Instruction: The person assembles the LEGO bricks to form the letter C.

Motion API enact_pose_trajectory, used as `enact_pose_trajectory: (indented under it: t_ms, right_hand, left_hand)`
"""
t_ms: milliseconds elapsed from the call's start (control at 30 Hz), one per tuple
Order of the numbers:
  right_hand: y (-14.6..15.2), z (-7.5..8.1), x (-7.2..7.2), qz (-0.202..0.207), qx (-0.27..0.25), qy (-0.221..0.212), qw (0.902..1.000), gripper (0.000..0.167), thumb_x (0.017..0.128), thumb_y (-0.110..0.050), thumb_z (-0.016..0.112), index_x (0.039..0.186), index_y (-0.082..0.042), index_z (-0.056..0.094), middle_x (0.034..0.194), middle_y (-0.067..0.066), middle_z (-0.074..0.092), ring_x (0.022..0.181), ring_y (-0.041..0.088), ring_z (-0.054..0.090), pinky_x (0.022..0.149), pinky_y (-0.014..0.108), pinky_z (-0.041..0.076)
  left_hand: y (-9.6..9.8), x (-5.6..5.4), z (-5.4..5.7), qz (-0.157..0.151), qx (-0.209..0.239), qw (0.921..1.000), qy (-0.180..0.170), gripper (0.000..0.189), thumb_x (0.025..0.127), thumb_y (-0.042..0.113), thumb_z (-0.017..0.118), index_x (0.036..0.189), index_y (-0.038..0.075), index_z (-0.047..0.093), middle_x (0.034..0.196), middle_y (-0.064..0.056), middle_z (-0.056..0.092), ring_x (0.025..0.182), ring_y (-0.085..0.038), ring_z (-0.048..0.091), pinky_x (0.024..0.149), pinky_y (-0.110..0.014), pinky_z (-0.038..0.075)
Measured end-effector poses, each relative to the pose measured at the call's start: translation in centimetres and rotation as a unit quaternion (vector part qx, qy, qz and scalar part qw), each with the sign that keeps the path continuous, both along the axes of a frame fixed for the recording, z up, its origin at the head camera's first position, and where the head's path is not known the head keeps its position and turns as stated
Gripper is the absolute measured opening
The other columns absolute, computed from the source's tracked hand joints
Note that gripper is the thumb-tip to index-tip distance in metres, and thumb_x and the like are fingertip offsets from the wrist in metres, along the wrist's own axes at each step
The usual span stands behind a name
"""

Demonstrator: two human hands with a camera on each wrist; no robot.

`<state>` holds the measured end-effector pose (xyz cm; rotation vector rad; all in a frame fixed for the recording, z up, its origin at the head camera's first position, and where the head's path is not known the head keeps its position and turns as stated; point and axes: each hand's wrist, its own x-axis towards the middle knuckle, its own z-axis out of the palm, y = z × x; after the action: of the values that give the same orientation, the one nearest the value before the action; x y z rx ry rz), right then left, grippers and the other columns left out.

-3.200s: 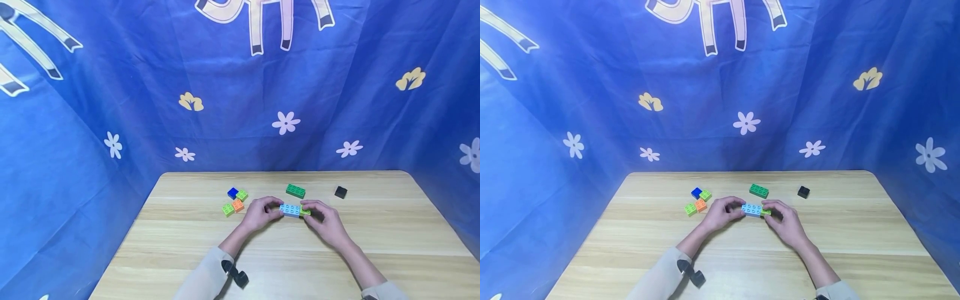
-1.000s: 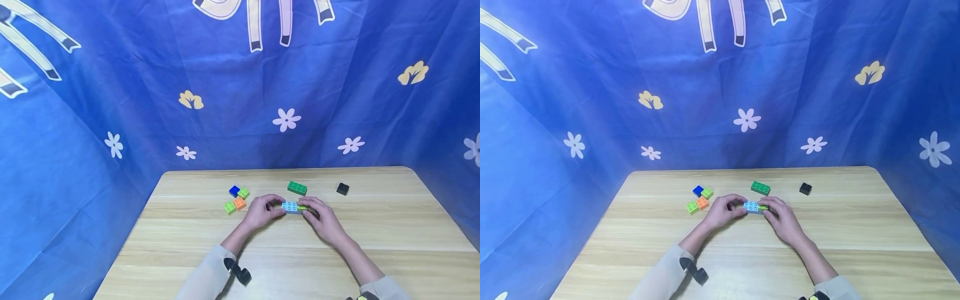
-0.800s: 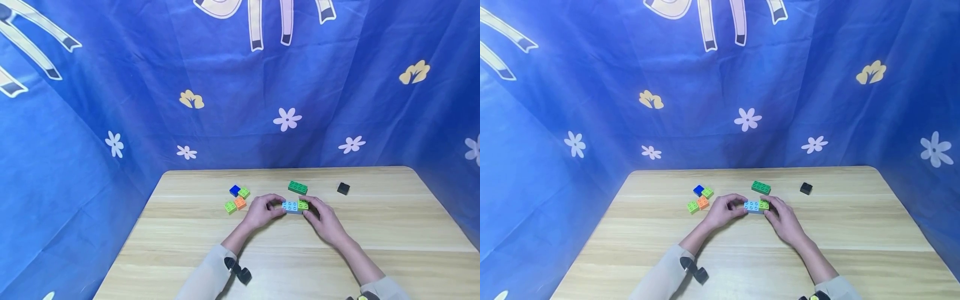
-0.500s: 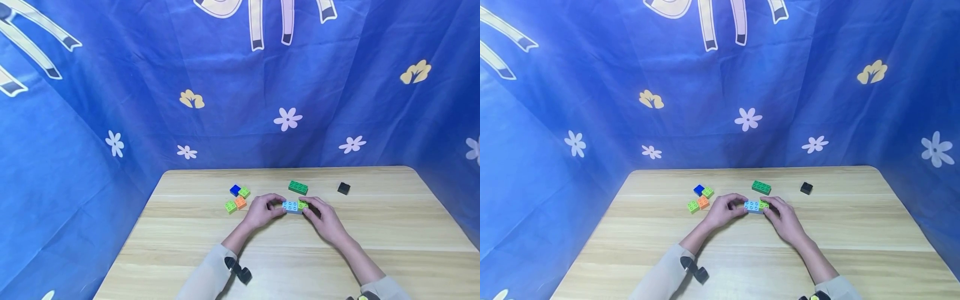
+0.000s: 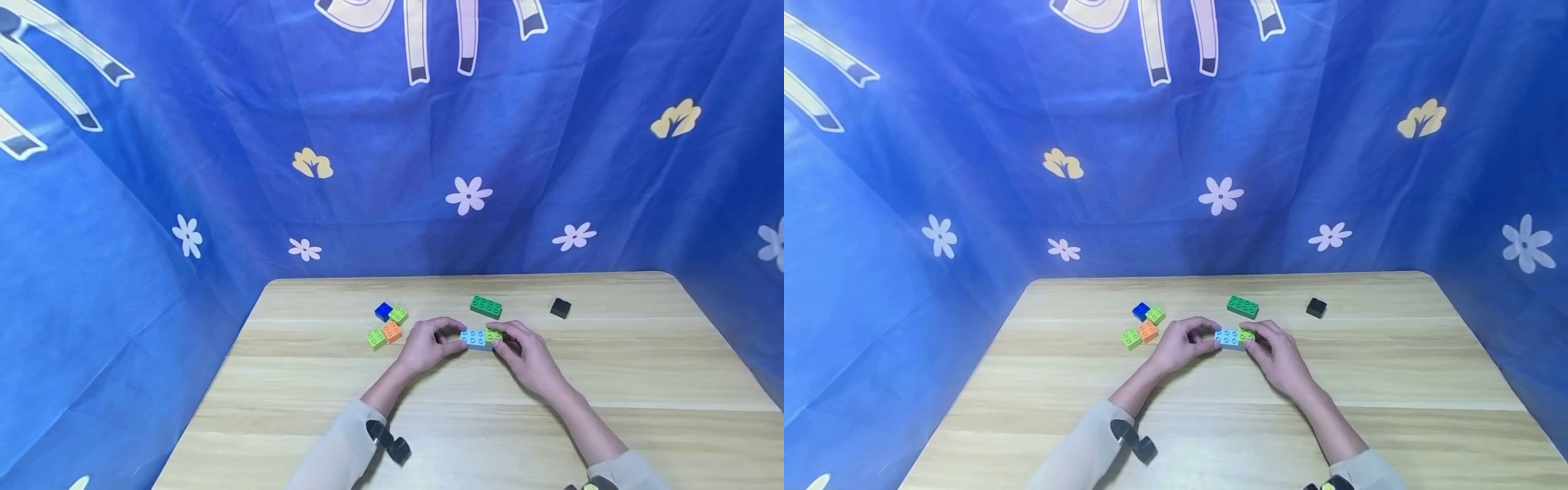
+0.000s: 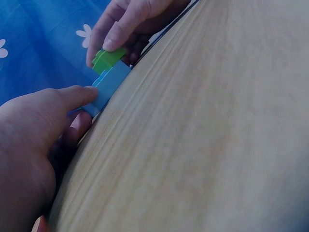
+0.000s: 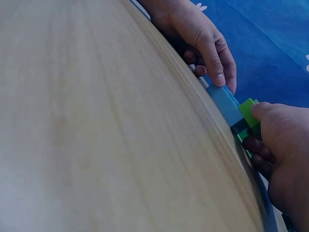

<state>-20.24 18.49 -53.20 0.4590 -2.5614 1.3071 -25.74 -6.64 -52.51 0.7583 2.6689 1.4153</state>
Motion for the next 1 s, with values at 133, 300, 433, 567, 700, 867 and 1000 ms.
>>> enact_pose_trajectory:
  t_ms: [133,300,433,567,700,867,1000]
  right_hand:
    - [-0.1,0.1,0.0,-0.004,-0.003,0.004,1.0,0.035,0.102,-0.012,0.072,0.136,-0.016,0.07,0.122,0.003,0.072,0.114,0.025,0.069,0.099,0.051,0.057]
    - [-0.4,0.3,0.0,-0.005,-0.003,0.0,1.0,0.035,0.1,-0.01,0.074,0.134,-0.013,0.071,0.121,0.005,0.073,0.109,0.024,0.07,0.096,0.049,0.059]
    - [-0.4,0.5,-0.1,-0.003,-0.002,0.001,1.0,0.035,0.1,-0.009,0.074,0.134,-0.012,0.071,0.12,0.005,0.072,0.105,0.021,0.069,0.094,0.047,0.06]
    - [-0.3,0.2,-0.2,-0.005,-0.013,-0.005,0.9999,0.035,0.1,-0.01,0.073,0.135,-0.014,0.071,0.119,0.003,0.071,0.106,0.02,0.067,0.095,0.045,0.059]
    - [-0.1,-0.3,-0.1,-0.004,-0.029,-0.017,0.9994,0.035,0.102,-0.013,0.072,0.136,-0.016,0.07,0.121,0.002,0.07,0.113,0.021,0.066,0.101,0.045,0.056]
    - [0.0,-0.6,-0.2,-0.003,-0.033,-0.023,0.9992,0.036,0.102,-0.015,0.072,0.138,-0.02,0.069,0.124,-0.001,0.069,0.115,0.018,0.065,0.103,0.037,0.055]
    - [0.1,-0.7,-0.2,0.001,-0.037,-0.024,0.999,0.037,0.102,-0.014,0.072,0.139,-0.02,0.068,0.124,-0.001,0.069,0.114,0.017,0.065,0.101,0.031,0.055]
  left_hand:
    - [0.0,0.0,0.0,-0.001,0.004,1.0,-0.001,0.028,0.089,0.024,0.088,0.115,0.019,0.079,0.087,0.006,0.074,0.064,-0.004,0.06,0.06,-0.022,0.051]
    - [0.0,0.2,0.0,0.001,-0.001,1.0,-0.005,0.029,0.089,0.025,0.088,0.115,0.019,0.079,0.088,0.007,0.074,0.065,-0.004,0.06,0.061,-0.021,0.051]
    - [0.0,0.1,0.0,0.003,0.0,1.0,-0.006,0.029,0.088,0.025,0.089,0.115,0.02,0.079,0.087,0.009,0.073,0.065,-0.005,0.06,0.061,-0.022,0.052]
    - [0.0,0.0,0.0,0.005,-0.002,1.0,-0.005,0.029,0.089,0.026,0.088,0.116,0.021,0.079,0.086,0.01,0.072,0.066,-0.005,0.06,0.061,-0.023,0.051]
    - [0.0,0.1,0.0,0.004,0.0,1.0,-0.007,0.029,0.089,0.026,0.089,0.115,0.021,0.079,0.086,0.008,0.073,0.065,-0.006,0.06,0.061,-0.023,0.051]
    - [0.0,0.1,-0.1,0.001,0.001,1.0,-0.001,0.029,0.089,0.025,0.088,0.115,0.02,0.079,0.085,0.007,0.072,0.065,-0.005,0.06,0.06,-0.022,0.051]
    - [0.0,0.1,-0.2,0.001,-0.001,1.0,0.002,0.03,0.089,0.025,0.088,0.116,0.019,0.079,0.083,0.008,0.071,0.065,-0.004,0.06,0.06,-0.022,0.051]
